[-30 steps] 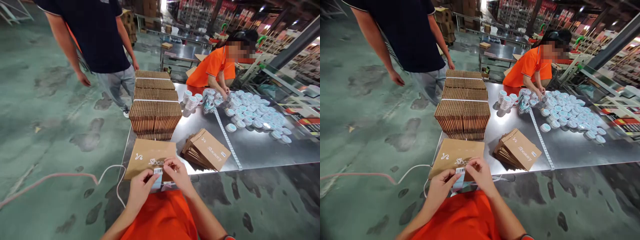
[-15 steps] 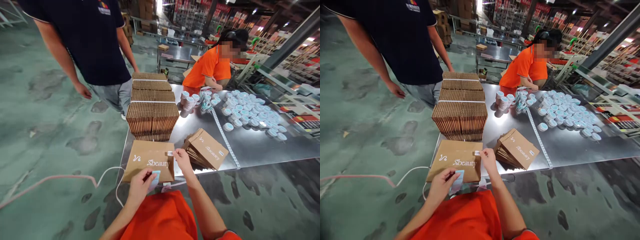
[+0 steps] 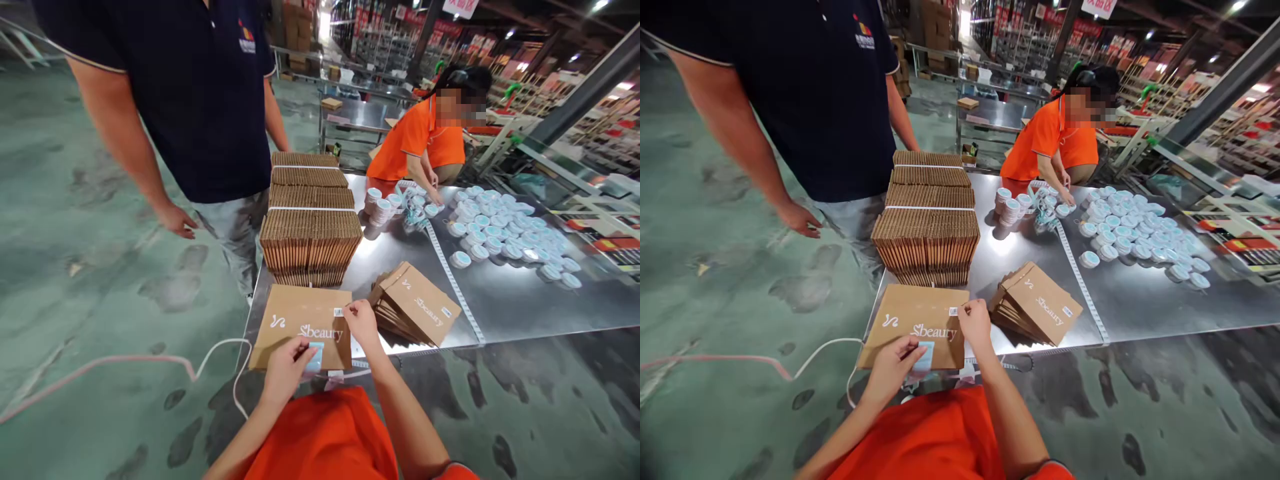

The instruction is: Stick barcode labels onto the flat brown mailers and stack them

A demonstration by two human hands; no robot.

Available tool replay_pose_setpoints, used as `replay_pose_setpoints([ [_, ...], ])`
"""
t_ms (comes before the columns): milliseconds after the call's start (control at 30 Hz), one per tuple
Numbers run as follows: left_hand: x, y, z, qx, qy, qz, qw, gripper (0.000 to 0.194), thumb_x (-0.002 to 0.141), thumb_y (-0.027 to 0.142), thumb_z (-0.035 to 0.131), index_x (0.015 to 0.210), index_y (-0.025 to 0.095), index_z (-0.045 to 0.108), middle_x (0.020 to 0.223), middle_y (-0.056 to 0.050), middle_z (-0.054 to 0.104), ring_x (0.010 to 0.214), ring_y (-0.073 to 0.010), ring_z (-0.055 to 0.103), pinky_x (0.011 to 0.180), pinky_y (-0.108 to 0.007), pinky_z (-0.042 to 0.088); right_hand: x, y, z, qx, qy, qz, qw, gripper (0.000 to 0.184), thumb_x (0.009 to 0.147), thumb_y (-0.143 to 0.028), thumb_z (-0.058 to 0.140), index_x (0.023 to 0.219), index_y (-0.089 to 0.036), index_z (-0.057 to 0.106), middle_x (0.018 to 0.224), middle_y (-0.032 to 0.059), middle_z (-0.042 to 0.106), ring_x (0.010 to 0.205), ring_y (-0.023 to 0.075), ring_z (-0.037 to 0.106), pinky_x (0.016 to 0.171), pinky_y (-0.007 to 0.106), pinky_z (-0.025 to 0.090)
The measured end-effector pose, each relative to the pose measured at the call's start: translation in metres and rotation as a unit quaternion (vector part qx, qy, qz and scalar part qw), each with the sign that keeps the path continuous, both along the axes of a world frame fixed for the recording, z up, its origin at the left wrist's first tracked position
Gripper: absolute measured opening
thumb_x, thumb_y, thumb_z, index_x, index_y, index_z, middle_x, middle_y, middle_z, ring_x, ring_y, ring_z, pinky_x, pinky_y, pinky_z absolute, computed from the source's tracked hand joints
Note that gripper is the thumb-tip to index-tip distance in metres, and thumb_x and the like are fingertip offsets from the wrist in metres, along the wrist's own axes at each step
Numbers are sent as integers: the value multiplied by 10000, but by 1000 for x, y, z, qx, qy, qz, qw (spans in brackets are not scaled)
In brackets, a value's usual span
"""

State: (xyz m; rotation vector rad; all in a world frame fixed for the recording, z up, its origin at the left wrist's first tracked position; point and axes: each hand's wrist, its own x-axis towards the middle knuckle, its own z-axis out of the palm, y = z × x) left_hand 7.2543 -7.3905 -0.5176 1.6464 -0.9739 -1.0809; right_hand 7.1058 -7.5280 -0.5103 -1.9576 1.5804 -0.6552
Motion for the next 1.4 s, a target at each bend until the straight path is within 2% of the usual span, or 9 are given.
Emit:
replay_pose_setpoints([
  [300,-2,-1,-1,1,-19,-2,1000,239,746,412,556,645,198,518,577,42,461,574,-138,441,566,-229,352,9,17,8,-52,56,-28,997,189,787,-265,569,615,-186,563,766,35,535,656,152,510,636,260,385],
  [400,-3,-2,-3,2,-15,1,1000,223,731,400,552,638,204,499,571,44,450,572,-140,445,569,-232,360,6,12,6,-60,9,-22,998,272,726,-361,641,569,-200,488,683,7,503,620,149,472,593,257,361],
  [567,-5,-5,-1,-13,-14,9,1000,193,723,372,556,638,203,517,587,33,495,601,-151,487,608,-240,387,2,4,-1,-36,-167,-38,985,291,658,-422,648,704,-214,450,627,-51,462,570,129,435,564,243,378],
  [767,-1,-7,11,-33,39,33,998,215,677,371,607,588,192,526,551,39,477,557,-136,455,551,-232,350,-18,12,-9,-18,-245,-88,965,327,705,-493,598,827,-198,529,714,18,595,662,194,572,665,325,483],
  [900,15,1,21,-68,73,99,990,268,701,439,650,663,179,600,603,19,561,604,-151,521,578,-234,408,-25,22,-12,18,-219,-94,971,429,672,-539,630,893,-171,635,808,78,654,712,233,613,683,359,508],
  [1033,30,8,27,-76,132,126,980,399,685,571,680,775,185,629,714,-27,685,710,-205,640,668,-272,504,-19,33,-1,-25,-191,-64,979,347,653,-487,659,842,-198,694,881,88,644,741,231,604,669,351,511],
  [1200,24,14,28,-103,165,162,968,469,654,621,702,839,197,623,751,-57,729,747,-234,691,724,-301,549,-24,40,26,19,-312,-41,949,350,750,-532,580,868,-203,607,782,64,640,636,198,599,516,294,489],
  [1300,16,12,22,-117,172,199,958,478,644,622,710,871,210,624,729,-44,726,672,-217,682,661,-290,553,-35,38,35,48,-359,-58,930,405,769,-584,552,924,-210,554,711,43,616,565,190,584,430,276,450],
  [1400,14,5,7,-107,188,167,962,471,621,611,729,850,211,633,713,-41,721,640,-212,672,635,-295,551,-39,34,28,80,-363,-82,925,482,715,-598,594,1001,-216,525,800,61,634,604,218,624,431,297,468],
])
